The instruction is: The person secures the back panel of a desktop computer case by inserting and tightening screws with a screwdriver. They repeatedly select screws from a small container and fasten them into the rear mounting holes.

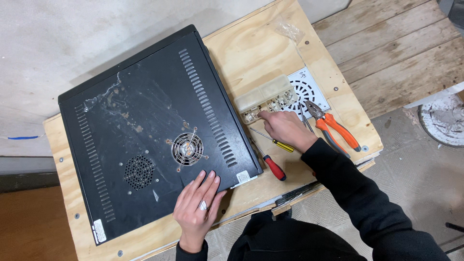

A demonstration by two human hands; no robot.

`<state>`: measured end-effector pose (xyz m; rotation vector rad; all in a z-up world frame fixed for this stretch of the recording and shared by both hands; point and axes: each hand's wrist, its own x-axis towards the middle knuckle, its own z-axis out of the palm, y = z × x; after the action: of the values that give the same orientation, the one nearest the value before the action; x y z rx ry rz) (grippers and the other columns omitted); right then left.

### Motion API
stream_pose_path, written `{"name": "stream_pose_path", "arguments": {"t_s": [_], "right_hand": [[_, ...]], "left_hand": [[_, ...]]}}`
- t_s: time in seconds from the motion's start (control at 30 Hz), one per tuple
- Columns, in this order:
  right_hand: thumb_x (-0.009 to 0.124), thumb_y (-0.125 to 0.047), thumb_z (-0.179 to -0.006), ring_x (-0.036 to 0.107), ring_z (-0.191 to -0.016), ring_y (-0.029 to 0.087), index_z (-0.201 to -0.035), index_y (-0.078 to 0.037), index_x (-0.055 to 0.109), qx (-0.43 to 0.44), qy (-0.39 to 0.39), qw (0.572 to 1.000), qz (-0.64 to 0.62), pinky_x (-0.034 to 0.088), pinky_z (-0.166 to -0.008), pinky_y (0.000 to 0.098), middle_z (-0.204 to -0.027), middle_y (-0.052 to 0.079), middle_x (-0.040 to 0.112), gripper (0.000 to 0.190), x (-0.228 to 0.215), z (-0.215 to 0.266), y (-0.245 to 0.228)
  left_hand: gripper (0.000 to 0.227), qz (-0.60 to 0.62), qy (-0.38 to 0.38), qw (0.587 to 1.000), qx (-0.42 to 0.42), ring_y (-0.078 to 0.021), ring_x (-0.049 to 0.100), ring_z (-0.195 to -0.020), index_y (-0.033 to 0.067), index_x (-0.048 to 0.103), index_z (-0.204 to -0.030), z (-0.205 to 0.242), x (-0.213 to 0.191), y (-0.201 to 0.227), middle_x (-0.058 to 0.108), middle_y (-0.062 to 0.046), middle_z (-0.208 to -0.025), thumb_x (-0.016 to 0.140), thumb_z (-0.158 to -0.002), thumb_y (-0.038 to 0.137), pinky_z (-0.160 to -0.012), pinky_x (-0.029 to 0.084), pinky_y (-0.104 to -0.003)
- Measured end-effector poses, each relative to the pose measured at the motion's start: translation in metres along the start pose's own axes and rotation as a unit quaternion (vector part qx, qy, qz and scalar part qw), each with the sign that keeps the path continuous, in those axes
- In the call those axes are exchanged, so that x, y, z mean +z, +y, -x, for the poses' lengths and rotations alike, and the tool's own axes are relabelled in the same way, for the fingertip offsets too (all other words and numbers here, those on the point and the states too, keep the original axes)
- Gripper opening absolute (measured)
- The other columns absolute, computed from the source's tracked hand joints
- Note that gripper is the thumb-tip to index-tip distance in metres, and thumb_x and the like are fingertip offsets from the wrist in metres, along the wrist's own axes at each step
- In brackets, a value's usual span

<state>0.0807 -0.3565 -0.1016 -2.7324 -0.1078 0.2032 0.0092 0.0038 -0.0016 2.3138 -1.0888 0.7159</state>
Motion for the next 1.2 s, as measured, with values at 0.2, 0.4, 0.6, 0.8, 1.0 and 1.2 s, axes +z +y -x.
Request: {"name": "stream_pose_path", "arguments": {"t_s": [0.2,0.4,0.6,0.8,1.0,1.2], "right_hand": [[0.048,-0.022,-0.105,0.077,-0.106,0.049,-0.147,-0.018,0.067,0.027,-0.003,0.999,-0.023,0.058,-0.083,0.0646,-0.129,0.020,0.081,0.046,-0.008,0.010,0.002],[0.048,-0.024,-0.108,0.076,-0.117,0.040,-0.146,-0.019,0.069,0.022,0.002,0.998,-0.054,0.060,-0.089,0.0597,-0.147,0.008,0.076,0.044,-0.006,0.013,0.004],[0.048,-0.025,-0.111,0.078,-0.108,0.044,-0.154,-0.017,0.063,0.010,-0.033,0.999,-0.040,0.062,-0.087,0.0617,-0.151,0.013,0.068,0.046,-0.021,0.006,-0.002],[0.053,-0.021,-0.110,0.078,-0.113,0.047,-0.162,-0.013,0.056,0.080,-0.043,0.996,-0.016,0.062,-0.089,0.0647,-0.133,0.025,0.078,0.052,-0.035,0.007,0.019],[0.050,-0.030,-0.110,0.075,-0.113,0.051,-0.160,-0.024,0.056,0.110,-0.086,0.990,0.005,0.058,-0.091,0.0660,-0.122,0.023,0.081,0.051,-0.035,0.008,0.027],[0.048,-0.023,-0.105,0.077,-0.098,0.052,-0.159,-0.020,0.053,0.046,-0.046,0.998,0.006,0.057,-0.078,0.0651,-0.114,0.024,0.081,0.054,-0.030,0.004,0.029]], "left_hand": [[0.087,0.067,-0.039,0.995,-0.058,-0.0340,0.074,-0.143,0.0105,0.071,-0.148,0.007,-0.007,0.002,0.081,-0.009,-0.144,0.011,-0.121,0.067,-0.112,0.059,-0.045],[0.091,0.080,-0.015,0.993,-0.080,-0.0341,0.076,-0.141,0.0113,0.070,-0.149,0.006,-0.003,0.005,0.085,-0.009,-0.136,0.005,-0.122,0.069,-0.107,0.062,-0.045],[0.084,0.033,-0.008,0.998,-0.054,-0.0313,0.077,-0.137,0.0108,0.076,-0.141,0.004,0.001,0.004,0.083,-0.006,-0.138,0.012,-0.122,0.062,-0.106,0.062,-0.042],[0.062,0.021,-0.007,0.999,-0.039,-0.0313,0.078,-0.134,0.0101,0.076,-0.142,0.004,0.003,0.002,0.084,-0.006,-0.134,0.035,-0.121,0.052,-0.102,0.065,-0.042],[0.051,-0.003,0.025,0.999,-0.024,-0.0288,0.081,-0.126,0.0092,0.081,-0.131,-0.006,0.006,0.006,0.086,-0.005,-0.127,0.042,-0.121,0.040,-0.097,0.065,-0.038],[0.049,0.004,0.040,0.999,-0.022,-0.0307,0.083,-0.123,0.0076,0.081,-0.129,-0.007,0.009,0.006,0.087,-0.007,-0.124,0.044,-0.121,0.038,-0.093,0.065,-0.038]]}}
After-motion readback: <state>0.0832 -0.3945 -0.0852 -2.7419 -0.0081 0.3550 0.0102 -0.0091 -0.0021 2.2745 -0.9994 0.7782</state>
